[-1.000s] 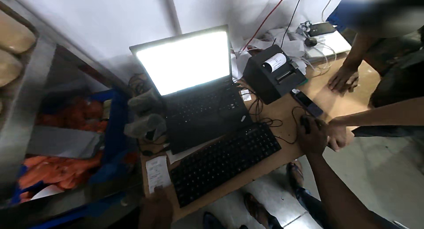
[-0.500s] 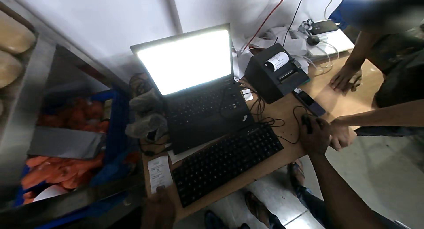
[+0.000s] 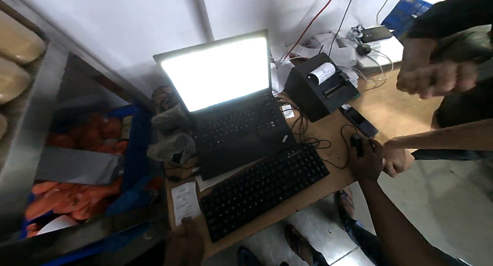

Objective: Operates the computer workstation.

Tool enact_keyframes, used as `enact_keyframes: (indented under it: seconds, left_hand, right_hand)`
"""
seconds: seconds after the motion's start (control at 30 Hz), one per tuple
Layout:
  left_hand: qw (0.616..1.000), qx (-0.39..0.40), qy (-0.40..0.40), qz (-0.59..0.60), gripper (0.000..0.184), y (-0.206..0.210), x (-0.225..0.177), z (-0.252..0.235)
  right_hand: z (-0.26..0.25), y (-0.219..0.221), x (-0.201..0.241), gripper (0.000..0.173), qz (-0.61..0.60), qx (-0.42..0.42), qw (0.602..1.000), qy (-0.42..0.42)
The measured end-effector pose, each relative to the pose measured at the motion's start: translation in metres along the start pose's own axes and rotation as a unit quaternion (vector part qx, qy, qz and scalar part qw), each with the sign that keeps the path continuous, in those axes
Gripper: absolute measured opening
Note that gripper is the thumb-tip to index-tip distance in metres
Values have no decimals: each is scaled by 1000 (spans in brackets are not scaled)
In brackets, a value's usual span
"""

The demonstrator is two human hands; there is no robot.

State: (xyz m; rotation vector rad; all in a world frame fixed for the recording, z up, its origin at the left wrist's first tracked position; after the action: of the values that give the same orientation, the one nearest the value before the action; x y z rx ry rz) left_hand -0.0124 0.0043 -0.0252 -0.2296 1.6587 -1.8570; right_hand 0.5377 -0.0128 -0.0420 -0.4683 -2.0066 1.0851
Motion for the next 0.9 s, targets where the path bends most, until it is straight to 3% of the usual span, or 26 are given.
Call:
enact_keyframes:
  seconds: [0.43,0.9]
  left_hand:
    - [999,47,-14,1,73,-16,-8,4]
    - [1000,15,-7,-3,74,-8,-4,3]
  right_hand:
    - [2,-3,5,46,-12,-1,1000,3]
    - [-1,2,-1,46,-13,-9,1000,-2]
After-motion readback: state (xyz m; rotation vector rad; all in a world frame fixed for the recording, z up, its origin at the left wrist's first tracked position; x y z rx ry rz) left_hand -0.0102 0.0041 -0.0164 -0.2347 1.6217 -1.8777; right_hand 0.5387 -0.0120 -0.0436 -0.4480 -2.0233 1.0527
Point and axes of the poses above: each hand's wrist, its own z-axis away from the middle knuckle, its own y-axis out of the palm, x = y × z, the point moved 1 cm from there along -z, towards the middle knuckle, and after that the axes turned 12 degrees about y, right-handed, at the moved point
